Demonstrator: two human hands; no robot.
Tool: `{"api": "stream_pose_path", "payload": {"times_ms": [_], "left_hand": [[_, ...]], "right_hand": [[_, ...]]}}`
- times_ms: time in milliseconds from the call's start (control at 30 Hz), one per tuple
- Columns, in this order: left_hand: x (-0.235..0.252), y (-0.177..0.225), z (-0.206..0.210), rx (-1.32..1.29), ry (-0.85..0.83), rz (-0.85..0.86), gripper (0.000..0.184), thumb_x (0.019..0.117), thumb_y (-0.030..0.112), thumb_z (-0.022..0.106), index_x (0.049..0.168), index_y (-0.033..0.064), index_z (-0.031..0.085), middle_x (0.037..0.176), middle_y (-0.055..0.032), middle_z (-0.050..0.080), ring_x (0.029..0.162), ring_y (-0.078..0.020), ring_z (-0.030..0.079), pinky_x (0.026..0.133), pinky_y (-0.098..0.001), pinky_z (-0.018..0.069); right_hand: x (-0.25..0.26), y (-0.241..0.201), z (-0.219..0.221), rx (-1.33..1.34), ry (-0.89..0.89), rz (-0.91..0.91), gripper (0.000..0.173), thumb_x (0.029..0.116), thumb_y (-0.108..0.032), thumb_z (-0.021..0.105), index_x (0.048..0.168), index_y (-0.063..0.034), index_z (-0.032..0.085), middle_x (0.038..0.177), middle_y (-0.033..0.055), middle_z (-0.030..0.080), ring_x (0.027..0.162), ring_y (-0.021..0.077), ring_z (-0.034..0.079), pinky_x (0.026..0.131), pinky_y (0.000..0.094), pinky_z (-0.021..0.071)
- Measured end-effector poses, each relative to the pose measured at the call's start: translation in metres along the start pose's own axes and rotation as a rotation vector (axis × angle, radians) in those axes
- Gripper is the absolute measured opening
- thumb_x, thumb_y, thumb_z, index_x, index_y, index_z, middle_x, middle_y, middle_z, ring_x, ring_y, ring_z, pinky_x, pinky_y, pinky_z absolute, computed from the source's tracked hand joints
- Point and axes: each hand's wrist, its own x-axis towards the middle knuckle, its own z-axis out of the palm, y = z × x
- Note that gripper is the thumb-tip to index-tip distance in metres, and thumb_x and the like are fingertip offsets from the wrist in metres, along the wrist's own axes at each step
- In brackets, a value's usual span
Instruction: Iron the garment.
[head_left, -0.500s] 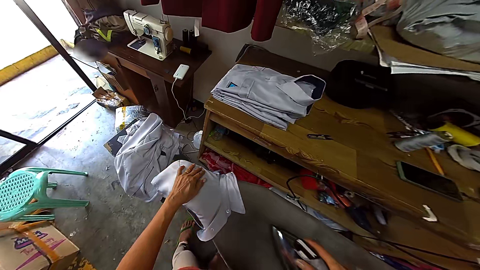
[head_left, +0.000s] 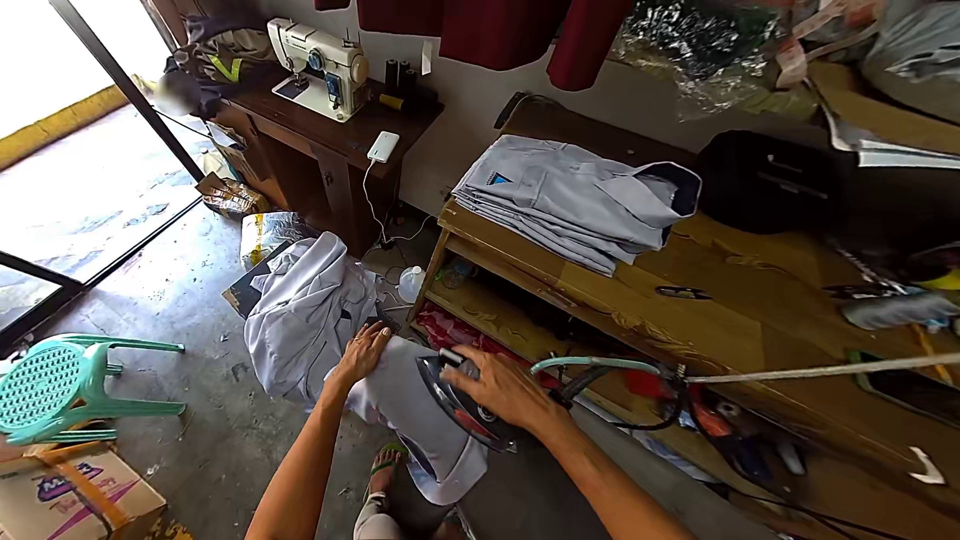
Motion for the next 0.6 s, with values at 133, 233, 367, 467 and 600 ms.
{"api": "stream_pose_path", "payload": {"times_ms": [133, 233, 367, 467, 600], "left_hand": [[-0.024, -0.055, -0.001, -0.455, 0.260, -0.197, 0.061, 0.1107, 0.043, 0.036, 0.151, -0.0016, 0.044, 0.153, -0.0237, 0.048, 0.144, -0.0314, 0.047, 0.120, -0.0497, 0.0357], [-0.053, -0.095, 0.016, -0.665, 0.189, -0.597, 0.076, 0.1026, 0.068, 0.037, 0.140, 0.0039, 0.056, 0.126, -0.0224, 0.065, 0.112, -0.0336, 0.063, 0.093, -0.0547, 0.0511], [-0.070, -0.112, 0.028, -0.927, -0.019, -0.738, 0.074, 0.1016, 0.065, 0.043, 0.150, 0.0101, 0.047, 0.139, -0.0176, 0.063, 0.129, -0.0333, 0.059, 0.105, -0.0590, 0.0450], [-0.073, -0.131, 0.034, -1.064, 0.114, -0.624, 0.044, 0.1072, 0.031, 0.054, 0.139, 0.0004, 0.052, 0.120, -0.0196, 0.068, 0.104, -0.0276, 0.069, 0.090, -0.0465, 0.0579], [-0.079, -0.145, 0.030, -1.073, 0.295, -0.632, 0.039, 0.1078, 0.031, 0.053, 0.128, -0.0024, 0.058, 0.112, -0.0191, 0.067, 0.098, -0.0260, 0.066, 0.086, -0.0453, 0.0559]], "right_hand": [[-0.007, -0.015, 0.012, -0.078, -0.058, -0.145, 0.065, 0.0949, -0.071, 0.050, 0.138, -0.0253, 0.063, 0.099, 0.0156, 0.074, 0.092, 0.0362, 0.072, 0.080, 0.0596, 0.0541], [0.014, -0.040, 0.015, -0.102, -0.044, -0.125, 0.065, 0.0953, -0.072, 0.048, 0.137, -0.0248, 0.063, 0.094, 0.0150, 0.073, 0.088, 0.0360, 0.071, 0.077, 0.0582, 0.0539], [0.048, -0.050, 0.005, -0.047, -0.011, -0.024, 0.068, 0.0959, -0.070, 0.049, 0.140, -0.0203, 0.061, 0.109, 0.0164, 0.073, 0.102, 0.0355, 0.070, 0.087, 0.0582, 0.0537], [0.055, -0.036, -0.001, 0.001, 0.039, 0.081, 0.068, 0.0969, -0.068, 0.049, 0.141, -0.0176, 0.060, 0.117, 0.0166, 0.071, 0.110, 0.0352, 0.069, 0.093, 0.0587, 0.0522], [0.033, -0.006, -0.004, 0.047, 0.094, 0.188, 0.068, 0.0977, -0.066, 0.051, 0.137, -0.0118, 0.062, 0.114, 0.0190, 0.071, 0.109, 0.0358, 0.068, 0.094, 0.0589, 0.0512]]}}
